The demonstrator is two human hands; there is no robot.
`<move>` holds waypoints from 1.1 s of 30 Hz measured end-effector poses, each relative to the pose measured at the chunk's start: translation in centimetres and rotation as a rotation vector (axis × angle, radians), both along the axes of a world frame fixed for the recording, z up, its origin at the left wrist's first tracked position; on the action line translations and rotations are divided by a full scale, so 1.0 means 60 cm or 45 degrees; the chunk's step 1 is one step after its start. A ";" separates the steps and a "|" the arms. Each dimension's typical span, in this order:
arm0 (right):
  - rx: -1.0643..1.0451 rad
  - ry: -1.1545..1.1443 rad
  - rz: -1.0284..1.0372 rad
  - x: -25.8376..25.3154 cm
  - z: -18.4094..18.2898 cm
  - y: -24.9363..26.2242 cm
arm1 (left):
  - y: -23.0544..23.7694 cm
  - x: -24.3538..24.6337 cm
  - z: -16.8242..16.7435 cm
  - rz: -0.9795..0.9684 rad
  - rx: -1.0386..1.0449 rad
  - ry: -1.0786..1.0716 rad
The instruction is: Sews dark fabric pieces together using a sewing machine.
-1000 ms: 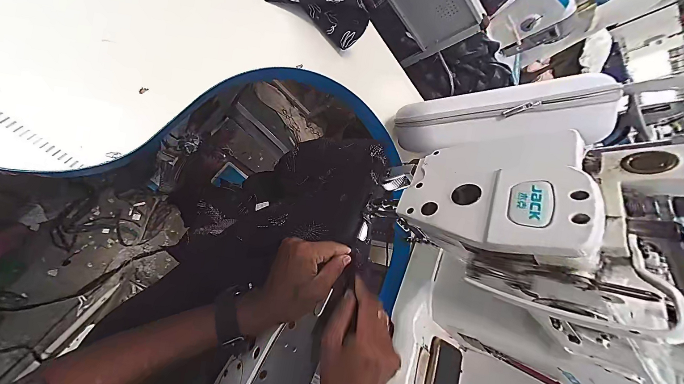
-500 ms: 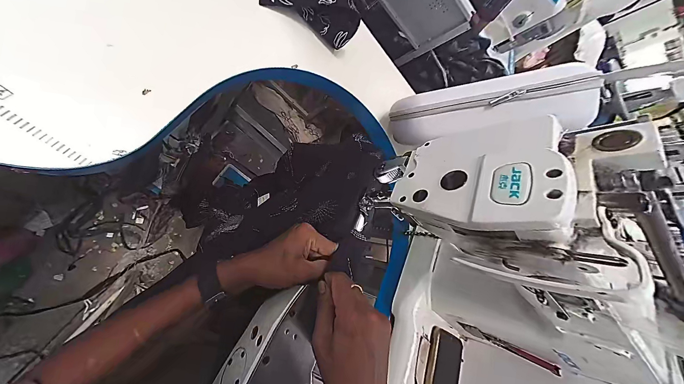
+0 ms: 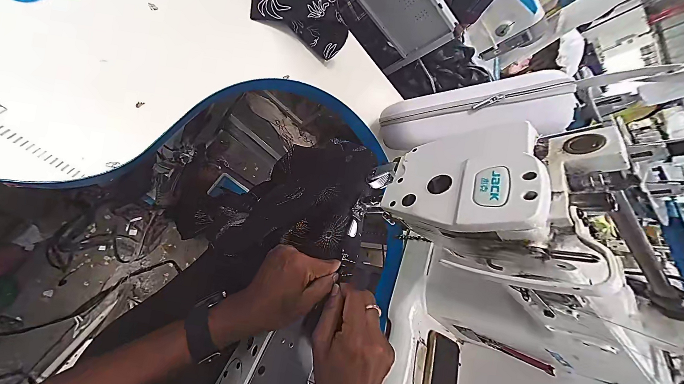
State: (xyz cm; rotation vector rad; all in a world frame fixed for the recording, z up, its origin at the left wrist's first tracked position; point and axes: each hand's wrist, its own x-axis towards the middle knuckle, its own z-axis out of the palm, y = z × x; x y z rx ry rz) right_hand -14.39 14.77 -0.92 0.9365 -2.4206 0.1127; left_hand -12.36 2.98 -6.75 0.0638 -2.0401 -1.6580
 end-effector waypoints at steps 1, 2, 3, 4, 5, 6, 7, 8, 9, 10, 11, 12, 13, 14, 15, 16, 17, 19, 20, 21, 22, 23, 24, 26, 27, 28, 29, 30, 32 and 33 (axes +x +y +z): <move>-0.019 0.002 0.001 0.003 -0.004 0.000 | 0.000 0.002 0.001 0.028 -0.077 0.006; -0.032 0.002 0.002 0.005 -0.006 -0.002 | -0.001 0.003 0.003 0.052 -0.155 0.000; -0.040 0.002 -0.003 0.008 -0.006 -0.002 | -0.001 0.004 0.007 0.061 -0.227 -0.015; -0.049 0.006 -0.011 0.009 -0.005 -0.002 | -0.003 0.004 0.013 0.061 -0.296 -0.031; -0.057 0.009 -0.022 0.010 -0.004 -0.003 | -0.007 0.005 0.020 0.045 -0.355 -0.056; -0.060 0.004 -0.038 0.012 -0.004 -0.001 | -0.011 0.008 0.027 -0.001 -0.384 -0.100; -0.056 -0.009 -0.058 0.015 -0.004 0.001 | -0.015 0.013 0.033 -0.072 -0.377 -0.150; -0.046 -0.024 -0.079 0.016 -0.005 0.001 | -0.021 0.014 0.037 -0.153 -0.352 -0.197; -0.030 -0.041 -0.097 0.016 -0.005 0.000 | -0.028 0.016 0.041 -0.238 -0.319 -0.243; -0.008 -0.057 -0.115 0.018 -0.006 -0.001 | -0.033 0.019 0.043 -0.301 -0.301 -0.275; 0.012 -0.062 -0.125 0.019 -0.007 -0.001 | -0.035 0.022 0.043 -0.336 -0.292 -0.289; 0.029 -0.048 -0.127 0.019 -0.009 0.000 | -0.034 0.024 0.043 -0.356 -0.285 -0.292; 0.033 -0.028 -0.124 0.020 -0.012 0.003 | -0.030 0.027 0.041 -0.350 -0.278 -0.279; 0.025 -0.011 -0.116 0.025 -0.016 0.009 | -0.024 0.032 0.038 -0.332 -0.278 -0.265; 0.008 -0.007 -0.103 0.031 -0.020 0.015 | -0.021 0.034 0.034 -0.294 -0.281 -0.235; -0.016 -0.016 -0.076 0.035 -0.021 0.021 | -0.019 0.034 0.032 -0.267 -0.269 -0.213; -0.037 -0.040 -0.043 0.037 -0.017 0.026 | -0.020 0.033 0.034 -0.262 -0.233 -0.220; -0.054 -0.092 0.011 0.047 -0.007 0.037 | -0.016 0.033 0.040 -0.267 -0.147 -0.270; -0.056 -0.112 0.022 0.051 -0.007 0.041 | -0.016 0.033 0.042 -0.254 -0.125 -0.276; -0.062 -0.135 0.034 0.052 -0.010 0.043 | -0.018 0.032 0.043 -0.233 -0.124 -0.269; -0.079 -0.166 0.043 0.056 -0.011 0.047 | -0.019 0.034 0.043 -0.218 -0.127 -0.256; -0.100 -0.191 0.055 0.057 -0.004 0.050 | -0.018 0.036 0.041 -0.204 -0.132 -0.243; -0.127 -0.216 0.066 0.060 0.006 0.053 | -0.015 0.038 0.039 -0.198 -0.133 -0.235; -0.165 -0.237 0.075 0.066 0.016 0.056 | -0.010 0.041 0.039 -0.204 -0.131 -0.244; -0.169 -0.252 0.079 0.064 0.012 0.055 | -0.013 0.039 0.042 -0.210 -0.126 -0.270; -0.174 -0.272 0.079 0.065 0.007 0.055 | -0.017 0.040 0.046 -0.230 -0.115 -0.312; -0.183 -0.289 0.083 0.065 0.006 0.055 | -0.019 0.039 0.049 -0.254 -0.101 -0.349; -0.198 -0.301 0.101 0.064 0.012 0.055 | -0.019 0.040 0.051 -0.265 -0.086 -0.372; -0.207 -0.286 0.129 0.068 0.026 0.055 | -0.008 0.047 0.050 -0.222 -0.094 -0.367; -0.188 -0.250 0.136 0.065 0.028 0.051 | -0.001 0.047 0.049 -0.131 -0.134 -0.326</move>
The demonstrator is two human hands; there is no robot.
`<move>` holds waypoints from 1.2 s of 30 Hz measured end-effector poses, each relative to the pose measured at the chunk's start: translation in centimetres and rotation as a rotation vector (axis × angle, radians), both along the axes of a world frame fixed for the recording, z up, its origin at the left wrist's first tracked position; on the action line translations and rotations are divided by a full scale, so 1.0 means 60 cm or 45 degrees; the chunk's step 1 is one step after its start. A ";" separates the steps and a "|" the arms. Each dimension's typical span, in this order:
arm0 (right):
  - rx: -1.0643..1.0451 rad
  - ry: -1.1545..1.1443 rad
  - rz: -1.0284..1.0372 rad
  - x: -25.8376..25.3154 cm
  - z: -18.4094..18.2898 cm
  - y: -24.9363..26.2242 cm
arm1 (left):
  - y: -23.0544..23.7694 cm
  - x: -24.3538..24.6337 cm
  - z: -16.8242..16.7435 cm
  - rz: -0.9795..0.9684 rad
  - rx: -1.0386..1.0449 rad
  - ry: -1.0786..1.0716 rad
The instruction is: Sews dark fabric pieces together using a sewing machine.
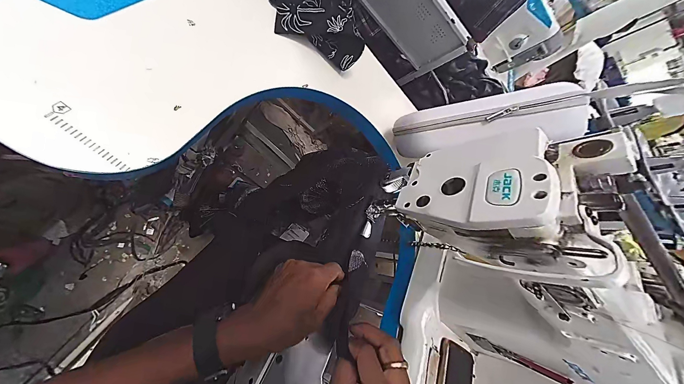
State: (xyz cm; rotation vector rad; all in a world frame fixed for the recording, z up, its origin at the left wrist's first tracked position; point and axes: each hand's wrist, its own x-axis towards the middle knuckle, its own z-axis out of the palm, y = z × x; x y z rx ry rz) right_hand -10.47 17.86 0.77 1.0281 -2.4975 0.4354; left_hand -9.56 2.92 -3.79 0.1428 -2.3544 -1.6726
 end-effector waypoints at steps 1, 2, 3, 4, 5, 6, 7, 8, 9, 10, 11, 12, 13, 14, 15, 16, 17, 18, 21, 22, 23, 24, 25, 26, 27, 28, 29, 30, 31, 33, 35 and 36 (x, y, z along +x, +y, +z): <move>0.032 0.036 -0.002 -0.001 -0.001 -0.002 | 0.010 -0.002 -0.005 0.119 -0.070 0.081; 0.065 0.070 -0.014 0.000 -0.003 -0.004 | 0.022 -0.007 -0.013 0.237 -0.142 0.176; 0.085 0.104 -0.030 0.000 -0.005 -0.006 | 0.031 -0.016 -0.023 0.331 -0.207 0.266; 0.093 0.130 -0.046 0.000 -0.008 -0.008 | 0.035 -0.026 -0.031 0.380 -0.254 0.334; 0.086 0.144 -0.058 0.000 -0.010 -0.011 | 0.035 -0.033 -0.036 0.378 -0.268 0.365; 0.072 0.141 -0.059 -0.002 -0.012 -0.013 | 0.032 -0.037 -0.036 0.355 -0.260 0.365; 0.054 0.130 -0.052 -0.004 -0.013 -0.016 | 0.028 -0.037 -0.033 0.335 -0.249 0.350; 0.032 0.112 -0.038 -0.007 -0.014 -0.018 | 0.025 -0.033 -0.029 0.307 -0.231 0.328; 0.012 0.098 -0.025 -0.008 -0.015 -0.019 | 0.023 -0.026 -0.027 0.273 -0.211 0.309; -0.004 0.094 -0.014 -0.008 -0.017 -0.019 | 0.023 -0.019 -0.027 0.257 -0.199 0.307; -0.019 0.105 -0.002 -0.008 -0.020 -0.019 | 0.023 -0.012 -0.028 0.252 -0.181 0.306; -0.030 0.129 0.017 -0.010 -0.023 -0.020 | 0.022 -0.008 -0.028 0.249 -0.153 0.302; -0.039 0.167 0.046 -0.013 -0.026 -0.020 | 0.021 -0.006 -0.027 0.241 -0.121 0.293; -0.046 0.208 0.079 -0.016 -0.029 -0.019 | 0.020 -0.006 -0.025 0.219 -0.082 0.276; -0.051 0.232 0.114 -0.020 -0.032 -0.018 | 0.017 -0.006 -0.023 0.191 -0.051 0.255; -0.055 0.238 0.142 -0.024 -0.034 -0.016 | 0.013 -0.008 -0.022 0.161 -0.020 0.238; -0.067 0.231 0.160 -0.029 -0.035 -0.016 | 0.009 -0.009 -0.021 0.132 0.004 0.225; -0.091 0.221 0.165 -0.033 -0.037 -0.018 | 0.006 -0.008 -0.019 0.101 0.029 0.211; -0.193 0.178 0.157 -0.047 -0.044 -0.027 | 0.002 0.001 -0.020 0.034 0.104 0.204; -0.231 0.161 0.158 -0.053 -0.047 -0.029 | 0.005 0.002 -0.024 0.049 0.108 0.238; -0.266 0.152 0.158 -0.059 -0.051 -0.032 | 0.009 0.001 -0.030 0.079 0.104 0.292; -0.306 0.153 0.158 -0.064 -0.056 -0.034 | 0.014 -0.003 -0.039 0.125 0.087 0.364; -0.333 0.153 0.149 -0.067 -0.063 -0.035 | 0.020 -0.010 -0.048 0.180 0.064 0.443; -0.350 0.154 0.139 -0.066 -0.070 -0.033 | 0.024 -0.019 -0.055 0.227 0.042 0.516; -0.362 0.158 0.129 -0.065 -0.075 -0.033 | 0.025 -0.030 -0.061 0.267 0.016 0.579; -0.351 0.164 0.106 -0.065 -0.079 -0.032 | 0.025 -0.040 -0.063 0.299 -0.011 0.620; -0.330 0.181 0.073 -0.064 -0.081 -0.032 | 0.024 -0.049 -0.063 0.330 -0.044 0.639; -0.307 0.190 0.042 -0.063 -0.081 -0.033 | 0.024 -0.057 -0.062 0.349 -0.082 0.644; -0.289 0.197 0.018 -0.066 -0.080 -0.036 | 0.022 -0.067 -0.061 0.364 -0.123 0.644; -0.244 0.199 -0.010 -0.079 -0.074 -0.044 | 0.018 -0.088 -0.058 0.402 -0.201 0.627; -0.174 0.173 -0.024 -0.091 -0.070 -0.048 | 0.015 -0.101 -0.051 0.405 -0.243 0.546; -0.128 0.153 -0.034 -0.095 -0.069 -0.049 | 0.014 -0.104 -0.048 0.410 -0.269 0.509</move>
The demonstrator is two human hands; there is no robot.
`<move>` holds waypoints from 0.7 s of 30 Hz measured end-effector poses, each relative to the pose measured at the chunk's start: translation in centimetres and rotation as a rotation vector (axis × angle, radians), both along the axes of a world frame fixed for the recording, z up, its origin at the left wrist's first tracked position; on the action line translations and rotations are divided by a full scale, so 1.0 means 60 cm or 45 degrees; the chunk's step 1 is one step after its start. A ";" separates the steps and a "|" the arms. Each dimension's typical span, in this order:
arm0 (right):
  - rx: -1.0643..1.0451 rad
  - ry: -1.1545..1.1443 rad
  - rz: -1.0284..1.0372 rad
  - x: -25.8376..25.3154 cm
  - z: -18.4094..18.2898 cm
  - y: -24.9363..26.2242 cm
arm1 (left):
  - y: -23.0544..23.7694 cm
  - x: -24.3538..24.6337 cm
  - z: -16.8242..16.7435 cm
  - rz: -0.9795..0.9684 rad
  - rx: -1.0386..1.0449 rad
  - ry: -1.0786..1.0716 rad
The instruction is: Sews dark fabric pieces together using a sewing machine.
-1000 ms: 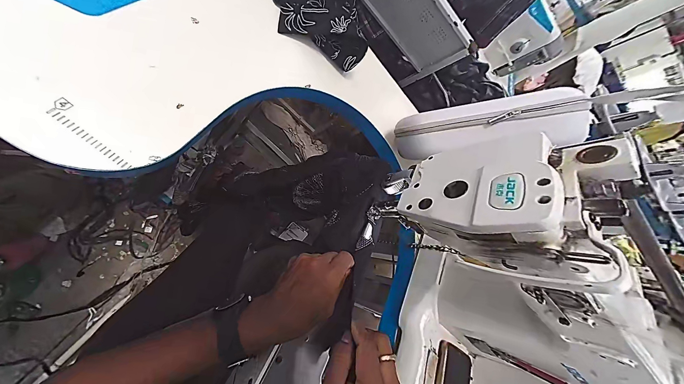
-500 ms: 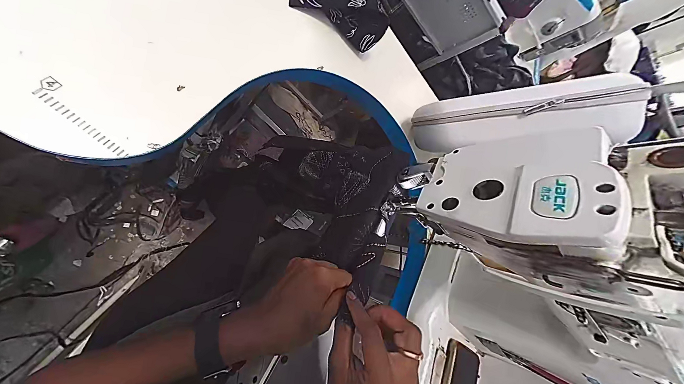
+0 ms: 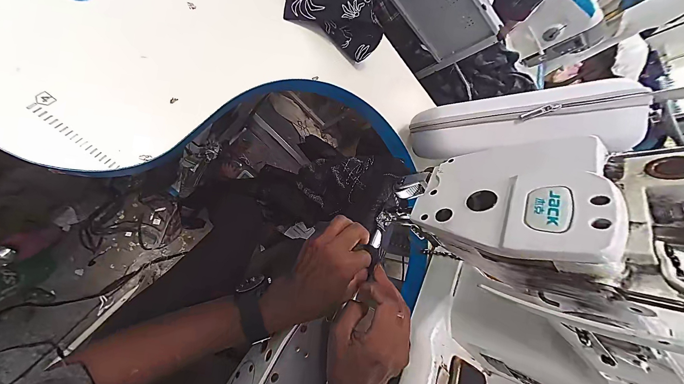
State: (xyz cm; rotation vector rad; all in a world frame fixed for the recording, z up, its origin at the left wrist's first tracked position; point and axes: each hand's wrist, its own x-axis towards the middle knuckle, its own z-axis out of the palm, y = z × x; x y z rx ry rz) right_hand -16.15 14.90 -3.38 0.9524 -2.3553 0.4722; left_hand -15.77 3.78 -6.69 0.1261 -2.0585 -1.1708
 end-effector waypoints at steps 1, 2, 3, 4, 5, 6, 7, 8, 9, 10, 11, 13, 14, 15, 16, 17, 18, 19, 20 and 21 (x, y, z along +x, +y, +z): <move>0.044 -0.028 -0.004 -0.002 0.001 0.000 | 0.002 -0.001 0.001 0.025 -0.021 -0.020; 0.085 -0.062 -0.011 -0.002 0.002 0.000 | 0.006 -0.001 0.001 0.058 -0.046 -0.021; 0.111 -0.096 -0.017 -0.003 0.003 0.000 | 0.009 0.000 -0.001 0.074 -0.066 -0.024; 0.119 -0.124 -0.022 -0.003 0.003 0.000 | 0.010 0.002 -0.002 0.067 -0.073 -0.024; 0.113 -0.142 -0.024 -0.003 0.002 0.001 | 0.009 0.003 -0.003 0.050 -0.072 -0.021; 0.097 -0.164 -0.018 -0.005 0.001 0.000 | 0.008 0.003 -0.003 0.030 -0.063 -0.014; 0.074 -0.202 -0.006 -0.007 0.000 0.000 | 0.006 0.003 -0.003 0.011 -0.048 -0.007; 0.042 -0.252 0.008 -0.008 0.000 0.002 | 0.006 0.003 -0.003 0.000 -0.026 0.000; 0.007 -0.312 0.010 -0.010 0.000 0.003 | 0.006 0.003 -0.003 -0.005 -0.011 0.006; -0.029 -0.361 0.010 -0.016 0.002 0.004 | 0.006 0.003 -0.004 -0.009 0.002 0.007; -0.054 -0.387 0.016 -0.025 0.006 0.005 | 0.005 0.003 -0.004 -0.014 0.014 0.011; -0.068 -0.340 0.033 -0.052 0.013 0.004 | 0.004 0.002 -0.007 -0.018 0.039 0.025; -0.089 -0.326 0.032 -0.067 0.015 0.004 | 0.006 0.001 -0.009 -0.011 0.047 0.034; -0.134 -0.348 0.027 -0.080 0.014 0.006 | 0.007 0.002 -0.009 -0.011 0.054 0.034; -0.207 -0.399 0.033 -0.092 0.012 0.006 | 0.006 0.001 -0.009 -0.010 0.055 0.029; -0.289 -0.467 0.054 -0.099 0.012 0.005 | 0.004 0.000 -0.008 -0.006 0.058 0.029; -0.362 -0.543 0.073 -0.103 0.012 0.003 | 0.003 -0.001 -0.008 -0.004 0.066 0.029; -0.414 -0.626 0.064 -0.102 0.014 0.001 | 0.004 0.000 -0.009 -0.005 0.073 0.029; -0.456 -0.706 0.018 -0.100 0.016 -0.002 | 0.005 -0.001 -0.010 -0.005 0.079 0.030; -0.512 -0.783 -0.033 -0.098 0.016 -0.006 | 0.006 0.000 -0.011 -0.008 0.084 0.031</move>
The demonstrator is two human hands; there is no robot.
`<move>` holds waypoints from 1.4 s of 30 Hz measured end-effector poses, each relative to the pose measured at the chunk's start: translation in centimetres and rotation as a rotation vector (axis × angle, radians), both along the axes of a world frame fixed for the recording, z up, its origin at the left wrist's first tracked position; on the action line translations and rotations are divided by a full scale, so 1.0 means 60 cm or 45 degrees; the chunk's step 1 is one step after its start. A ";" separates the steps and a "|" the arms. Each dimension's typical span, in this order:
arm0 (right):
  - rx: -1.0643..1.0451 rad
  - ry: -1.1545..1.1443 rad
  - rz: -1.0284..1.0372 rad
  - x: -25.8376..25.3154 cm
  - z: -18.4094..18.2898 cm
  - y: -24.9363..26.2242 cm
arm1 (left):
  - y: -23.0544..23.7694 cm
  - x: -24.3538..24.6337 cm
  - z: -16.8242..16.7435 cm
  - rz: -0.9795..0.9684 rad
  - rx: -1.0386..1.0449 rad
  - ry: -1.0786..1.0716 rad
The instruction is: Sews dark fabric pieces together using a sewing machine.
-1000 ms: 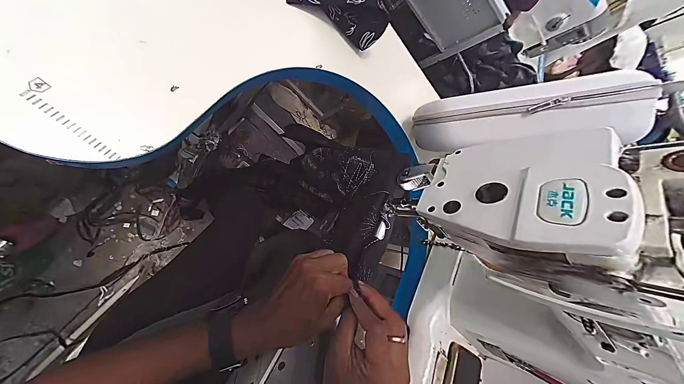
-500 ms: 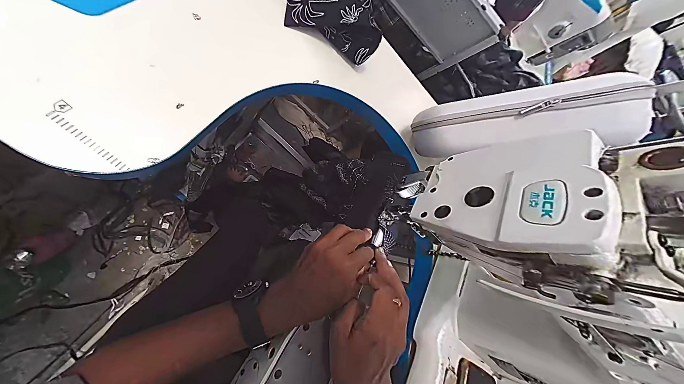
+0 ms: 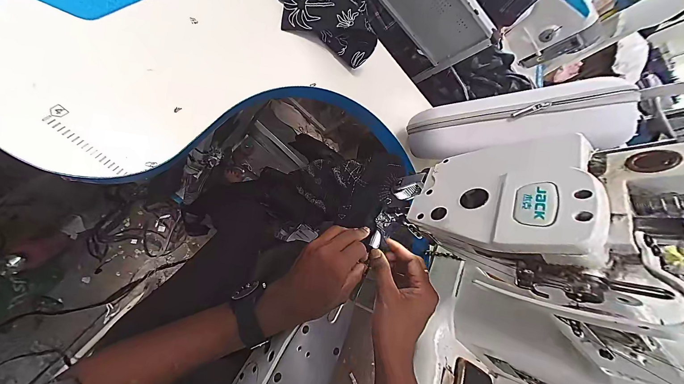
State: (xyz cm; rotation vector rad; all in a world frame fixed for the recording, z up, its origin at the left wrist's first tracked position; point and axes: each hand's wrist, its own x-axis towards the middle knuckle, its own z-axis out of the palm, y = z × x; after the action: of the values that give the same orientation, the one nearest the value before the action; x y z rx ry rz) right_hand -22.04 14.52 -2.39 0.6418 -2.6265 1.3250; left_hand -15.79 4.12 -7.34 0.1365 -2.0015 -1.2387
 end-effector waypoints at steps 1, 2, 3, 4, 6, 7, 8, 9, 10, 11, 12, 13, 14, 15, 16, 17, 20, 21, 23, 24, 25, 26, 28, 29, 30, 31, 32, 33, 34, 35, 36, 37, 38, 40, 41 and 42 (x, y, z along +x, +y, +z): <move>-0.070 -0.068 -0.035 0.000 0.000 -0.004 | 0.000 0.000 -0.001 0.000 0.001 0.002; -0.141 -0.121 -0.054 -0.001 0.000 -0.008 | -0.001 -0.001 -0.002 0.003 0.000 0.002; -0.199 -0.167 -0.064 -0.001 0.000 -0.010 | -0.002 0.000 -0.002 0.003 0.002 0.000; -0.233 -0.192 -0.072 -0.001 0.001 -0.010 | -0.002 0.000 -0.002 0.001 0.002 -0.003; -0.211 -0.140 -0.085 -0.008 0.002 -0.009 | -0.002 0.000 -0.002 -0.001 -0.001 -0.001; -0.159 -0.059 -0.091 -0.013 0.003 -0.007 | -0.002 0.000 -0.002 -0.004 0.001 -0.002; -0.069 0.075 -0.094 -0.018 0.003 -0.004 | -0.002 0.000 -0.002 -0.006 0.001 -0.001; 0.037 0.246 -0.091 -0.023 0.002 -0.001 | -0.002 0.000 -0.002 -0.005 0.000 0.000; 0.145 0.407 -0.075 -0.026 0.001 0.003 | -0.002 0.000 -0.002 -0.001 -0.002 0.003; 0.227 0.521 -0.038 -0.029 -0.001 0.005 | -0.002 0.000 -0.003 0.002 -0.003 0.004; 0.287 0.537 -0.004 -0.028 0.000 0.007 | -0.002 0.000 -0.003 0.003 -0.001 0.006; 0.324 0.460 0.009 -0.024 0.002 0.008 | -0.002 0.000 -0.003 0.002 0.000 0.006; 0.335 0.337 0.008 -0.020 0.006 0.007 | -0.002 0.000 -0.004 -0.001 0.005 0.008; 0.322 0.225 0.006 -0.018 0.011 0.005 | -0.002 -0.001 -0.004 -0.002 0.013 0.013; 0.299 0.161 0.004 -0.018 0.015 0.003 | -0.002 -0.002 -0.003 -0.004 0.021 0.013; 0.278 0.128 -0.003 -0.017 0.019 0.001 | -0.001 -0.001 -0.003 -0.009 0.029 0.009; 0.226 0.024 -0.021 -0.020 0.028 -0.009 | -0.001 -0.001 -0.003 -0.009 0.019 0.007; 0.202 0.006 -0.007 -0.023 0.028 -0.011 | -0.002 -0.001 -0.003 -0.007 0.017 0.010; 0.184 0.053 0.054 -0.029 0.025 -0.008 | -0.002 -0.002 -0.004 0.007 0.015 0.016; 0.230 0.148 0.077 -0.033 0.022 -0.005 | -0.001 -0.001 -0.004 0.014 0.013 0.019; 0.297 0.301 0.093 -0.038 0.018 -0.001 | 0.000 -0.002 -0.004 0.016 0.011 0.021; 0.365 0.480 0.122 -0.043 0.016 0.003 | 0.000 -0.002 -0.004 0.012 0.011 0.021; 0.516 0.804 0.231 -0.056 0.017 0.012 | -0.003 -0.002 -0.003 0.001 0.010 0.016; 0.588 0.927 0.289 -0.061 0.016 0.019 | -0.003 -0.001 -0.004 -0.003 0.008 0.012; 0.639 1.035 0.339 -0.067 0.013 0.024 | -0.003 -0.001 -0.004 -0.004 0.007 0.009; 0.676 1.130 0.378 -0.072 0.011 0.029 | -0.003 0.000 -0.003 -0.006 0.006 0.007; 0.692 1.203 0.421 -0.076 0.010 0.033 | -0.003 -0.001 -0.003 -0.006 0.005 0.006; 0.696 1.254 0.462 -0.077 0.011 0.034 | -0.003 -0.001 -0.003 -0.003 0.005 0.009; 0.698 1.274 0.498 -0.076 0.012 0.034 | -0.003 -0.002 -0.004 0.002 0.006 0.014; 0.696 1.272 0.523 -0.074 0.012 0.033 | -0.003 -0.002 -0.004 0.005 0.005 0.017; 0.672 1.245 0.533 -0.073 0.011 0.032 | -0.003 -0.002 -0.004 0.007 0.002 0.021; 0.629 1.188 0.525 -0.071 0.009 0.031 | -0.002 -0.002 -0.004 0.008 -0.004 0.023; 0.572 1.111 0.503 -0.068 0.006 0.030 | -0.001 -0.002 -0.004 0.005 -0.009 0.024; 0.445 0.966 0.446 -0.062 -0.002 0.028 | -0.002 -0.002 -0.004 0.004 -0.015 0.023; 0.402 0.920 0.427 -0.059 -0.005 0.028 | -0.003 -0.002 -0.004 0.004 -0.013 0.020; 0.388 0.900 0.416 -0.055 -0.007 0.030 | -0.003 -0.002 -0.005 0.004 -0.011 0.017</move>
State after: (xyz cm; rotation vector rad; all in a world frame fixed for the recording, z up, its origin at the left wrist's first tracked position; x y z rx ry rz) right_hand -25.33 16.31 -2.79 1.3369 -2.1818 0.5697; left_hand -15.90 3.93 -7.63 0.1269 -1.9943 -1.2261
